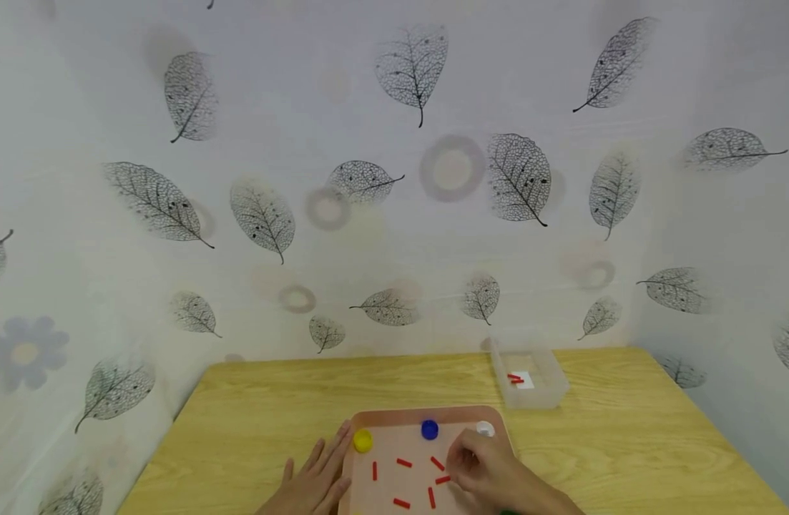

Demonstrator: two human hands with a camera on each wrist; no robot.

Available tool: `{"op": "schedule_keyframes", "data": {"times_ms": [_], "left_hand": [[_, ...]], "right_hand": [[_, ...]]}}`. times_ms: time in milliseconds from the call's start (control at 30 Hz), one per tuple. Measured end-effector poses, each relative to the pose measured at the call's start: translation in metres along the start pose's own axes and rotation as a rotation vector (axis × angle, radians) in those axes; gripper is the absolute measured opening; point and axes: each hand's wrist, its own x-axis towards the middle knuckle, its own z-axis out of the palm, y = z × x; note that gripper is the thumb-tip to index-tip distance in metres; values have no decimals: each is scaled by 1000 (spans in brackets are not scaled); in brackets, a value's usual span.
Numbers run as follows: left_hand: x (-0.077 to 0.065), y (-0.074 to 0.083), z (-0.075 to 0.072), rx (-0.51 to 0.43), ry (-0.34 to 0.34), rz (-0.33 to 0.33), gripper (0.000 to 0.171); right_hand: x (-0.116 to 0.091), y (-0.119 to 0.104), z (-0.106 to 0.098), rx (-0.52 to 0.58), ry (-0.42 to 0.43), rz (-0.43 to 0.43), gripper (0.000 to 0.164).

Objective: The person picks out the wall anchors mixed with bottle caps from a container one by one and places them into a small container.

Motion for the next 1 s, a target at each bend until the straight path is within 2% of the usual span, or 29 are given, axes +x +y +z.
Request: {"op": "schedule_keyframes", "data": {"times_ms": [67,200,300,500,700,833,1000], "left_hand": [[0,1,-1,0,-1,8,62],[-1,2,-2,-3,-7,20,62],[-1,3,-3,-9,-14,22,62],[-2,3,-3,-7,-23,18,62],[0,3,-2,20,-4,14,63],[1,3,-1,18,-4,5,63],[-2,3,-1,22,-18,-16,65]], "right_hand": [[0,-2,1,-7,-31,41,25],[-2,-6,-1,71,-126,236,16],[-2,-8,-1,111,-172,330,12],[-2,-7,2,89,-211,340,10],[-3,-4,3,10,-212,290,10],[-2,-4,3,33,-221,271,9],[0,-6,2,72,-239,338,7]]}}
